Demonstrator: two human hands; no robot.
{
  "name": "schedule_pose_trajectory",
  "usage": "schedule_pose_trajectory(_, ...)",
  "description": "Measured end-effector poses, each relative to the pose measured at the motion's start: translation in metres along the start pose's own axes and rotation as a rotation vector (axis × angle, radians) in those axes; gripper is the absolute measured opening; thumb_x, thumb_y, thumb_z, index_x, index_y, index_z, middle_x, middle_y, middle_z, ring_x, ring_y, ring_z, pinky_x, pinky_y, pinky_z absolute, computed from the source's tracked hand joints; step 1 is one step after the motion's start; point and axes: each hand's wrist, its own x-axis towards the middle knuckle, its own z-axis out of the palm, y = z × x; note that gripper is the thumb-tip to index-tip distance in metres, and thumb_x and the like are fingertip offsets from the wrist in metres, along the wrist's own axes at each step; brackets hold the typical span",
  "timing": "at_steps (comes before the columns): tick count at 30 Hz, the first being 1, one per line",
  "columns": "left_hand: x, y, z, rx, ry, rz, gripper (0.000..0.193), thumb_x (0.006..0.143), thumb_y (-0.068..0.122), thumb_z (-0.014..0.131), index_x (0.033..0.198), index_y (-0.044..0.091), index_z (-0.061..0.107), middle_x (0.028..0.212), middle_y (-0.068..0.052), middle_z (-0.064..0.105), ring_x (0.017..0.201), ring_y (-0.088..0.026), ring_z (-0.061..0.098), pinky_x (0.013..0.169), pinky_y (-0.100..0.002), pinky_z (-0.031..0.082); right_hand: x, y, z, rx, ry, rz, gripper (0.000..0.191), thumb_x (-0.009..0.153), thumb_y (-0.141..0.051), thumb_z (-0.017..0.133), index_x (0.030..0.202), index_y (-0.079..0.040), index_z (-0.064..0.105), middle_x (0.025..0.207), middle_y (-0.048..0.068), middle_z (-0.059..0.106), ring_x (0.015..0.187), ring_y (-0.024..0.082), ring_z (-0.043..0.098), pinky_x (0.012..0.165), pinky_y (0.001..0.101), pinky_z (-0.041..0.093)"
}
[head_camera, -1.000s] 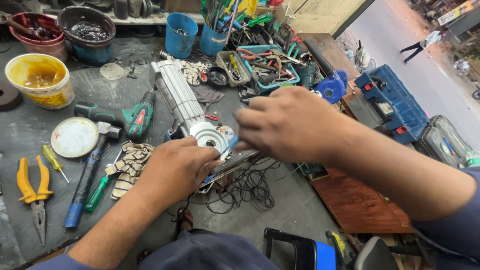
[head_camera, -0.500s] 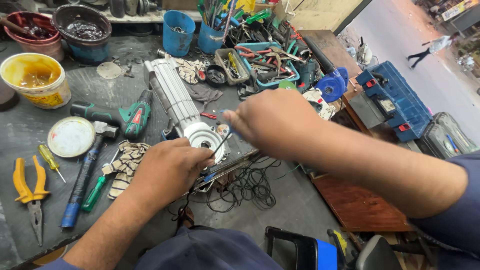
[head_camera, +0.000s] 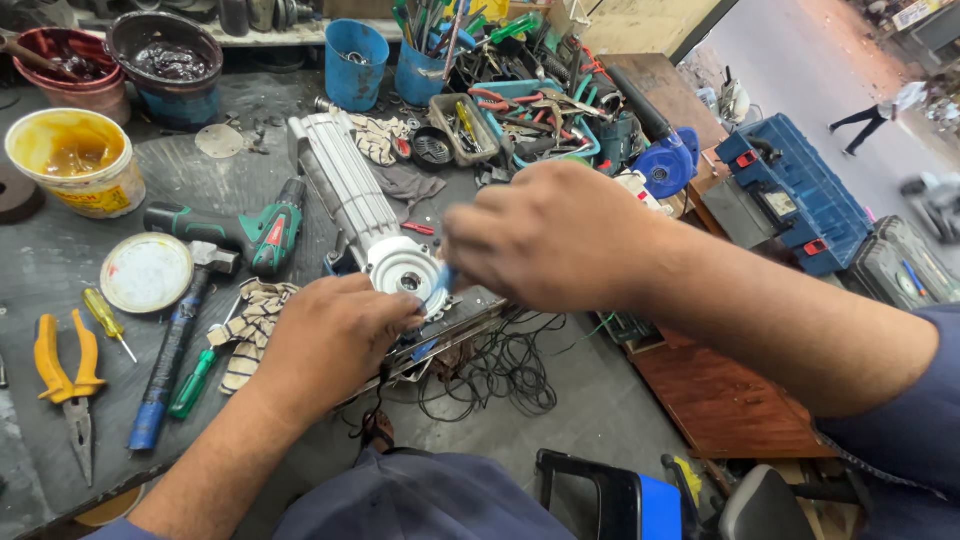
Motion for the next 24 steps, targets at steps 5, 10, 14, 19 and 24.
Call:
schedule_pose_trajectory(5, -0.001, -0.001, 0.002, -0.028, 0.006, -0.024, 0.013, 0.082, 0.021, 0.073, 0.095, 0.018, 0.078, 0.073, -0.008, 0.069, 0.072, -0.031, 0.067, 0.065, -0.047, 0.051, 0.011, -0.02, 0.007, 0.591, -0.431, 0.789, 0.052, 0.107, -0.051, 0.056, 0.086, -0.009, 0.078, 0.08, 0.009, 0.072, 0.068, 0.029, 0.069, 0.067, 0.0438, 0.054)
schedule_pose_trajectory(10, -0.002, -0.001, 0.001, -0.016, 0.002, -0.029, 0.015, 0.081, 0.019, 0.073, 0.095, 0.018, 0.078, 0.075, -0.007, 0.069, 0.073, -0.031, 0.067, 0.067, -0.046, 0.051, -0.003, -0.005, 0.004, 0.326, 0.117, 0.33, 0.028, 0.101, -0.032, 0.057, 0.111, -0.012, 0.075, 0.101, 0.009, 0.073, 0.075, 0.027, 0.068, 0.064, 0.0417, 0.054)
schedule_pose_trajectory(14, -0.001, 0.001, 0.0, 0.0, -0.002, -0.048, 0.017, 0.08, 0.019, 0.074, 0.097, 0.019, 0.079, 0.073, -0.008, 0.068, 0.072, -0.031, 0.066, 0.066, -0.045, 0.051, -0.012, 0.009, 0.0, 0.085, 0.07, 0.06, 0.039, 0.104, -0.033, 0.057, 0.134, -0.014, 0.072, 0.098, 0.004, 0.07, 0.068, 0.018, 0.064, 0.059, 0.0349, 0.051)
schedule_pose_trajectory(19, -0.005, -0.003, 0.006, 0.052, -0.007, 0.024, 0.017, 0.081, 0.017, 0.072, 0.097, 0.018, 0.078, 0.073, -0.004, 0.07, 0.073, -0.027, 0.066, 0.066, -0.044, 0.049, 0.003, -0.009, 0.002, 0.185, 0.026, 0.182, 0.04, 0.1, -0.042, 0.061, 0.08, -0.009, 0.072, 0.076, 0.008, 0.068, 0.064, 0.026, 0.064, 0.056, 0.0421, 0.05)
schedule_pose_trajectory(24, -0.007, -0.007, 0.012, 0.082, -0.038, -0.01, 0.014, 0.084, 0.015, 0.071, 0.095, 0.02, 0.079, 0.075, -0.004, 0.071, 0.072, -0.028, 0.065, 0.067, -0.044, 0.049, 0.014, -0.024, 0.007, 0.827, -0.168, 0.86, 0.059, 0.096, -0.049, 0.055, 0.061, -0.003, 0.066, 0.049, 0.014, 0.057, 0.049, 0.034, 0.06, 0.055, 0.0481, 0.047)
